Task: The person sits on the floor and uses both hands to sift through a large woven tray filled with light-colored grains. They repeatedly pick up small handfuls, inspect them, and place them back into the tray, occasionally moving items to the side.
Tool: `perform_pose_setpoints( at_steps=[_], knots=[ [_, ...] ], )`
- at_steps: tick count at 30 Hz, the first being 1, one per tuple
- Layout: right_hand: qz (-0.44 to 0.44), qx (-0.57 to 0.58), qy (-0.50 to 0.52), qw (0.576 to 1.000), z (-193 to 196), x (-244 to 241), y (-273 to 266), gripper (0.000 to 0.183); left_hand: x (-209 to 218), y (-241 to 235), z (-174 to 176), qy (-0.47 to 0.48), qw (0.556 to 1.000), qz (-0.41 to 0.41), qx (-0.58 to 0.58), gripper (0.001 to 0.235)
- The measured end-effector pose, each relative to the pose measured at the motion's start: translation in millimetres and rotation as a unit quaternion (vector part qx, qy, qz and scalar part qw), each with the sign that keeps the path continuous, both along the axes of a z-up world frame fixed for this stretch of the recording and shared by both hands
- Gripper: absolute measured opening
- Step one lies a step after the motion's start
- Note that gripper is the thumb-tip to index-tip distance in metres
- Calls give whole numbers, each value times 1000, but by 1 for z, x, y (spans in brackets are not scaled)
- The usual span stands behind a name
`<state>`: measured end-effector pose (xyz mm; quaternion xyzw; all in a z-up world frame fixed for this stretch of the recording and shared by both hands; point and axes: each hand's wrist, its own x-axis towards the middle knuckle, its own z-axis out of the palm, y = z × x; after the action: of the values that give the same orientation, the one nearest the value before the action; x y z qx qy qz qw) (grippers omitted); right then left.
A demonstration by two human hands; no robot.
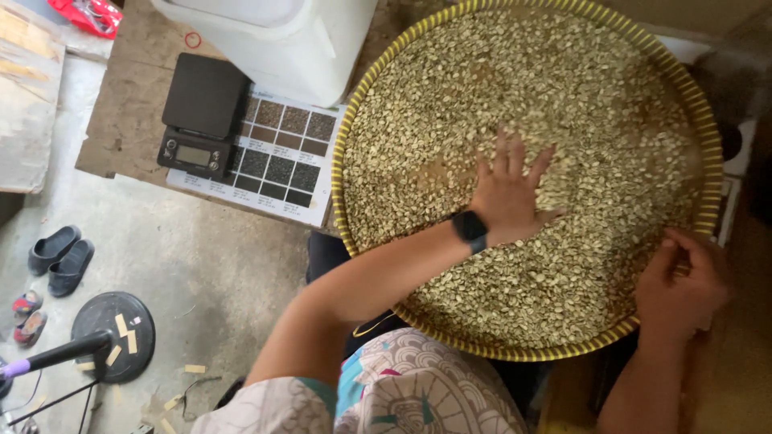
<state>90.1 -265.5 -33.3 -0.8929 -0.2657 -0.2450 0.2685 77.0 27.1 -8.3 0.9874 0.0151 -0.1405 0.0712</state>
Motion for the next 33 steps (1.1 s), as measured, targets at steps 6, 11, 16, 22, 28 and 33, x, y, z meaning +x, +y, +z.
perform_pose_setpoints(
  at_steps=[6, 11, 16, 22, 28, 33],
  knots=[
    [-1, 18, 21, 1000, 7, -2, 7, 17, 38, -39, -77, -205, 978, -40, -5, 91],
    [-12, 38, 32, 999, 9, -5, 10, 18, 19, -30, -68, -255, 957, -134, -40, 56],
    [-16, 43, 36, 998, 10, -4, 10, 17, -14, -3, -39, -296, 934, -173, -98, 28],
    [-1, 58, 31, 998, 14, -7, 15, 19, -48, 36, -20, -191, 958, -191, -95, 31],
    [-34, 56, 50, 997, 9, -6, 12, 16, -76, 71, -11, -251, 939, -191, -140, 33],
    [-9, 57, 38, 998, 15, -6, 17, 16, -88, 110, 8, -287, 931, -90, -207, 31]
  ],
)
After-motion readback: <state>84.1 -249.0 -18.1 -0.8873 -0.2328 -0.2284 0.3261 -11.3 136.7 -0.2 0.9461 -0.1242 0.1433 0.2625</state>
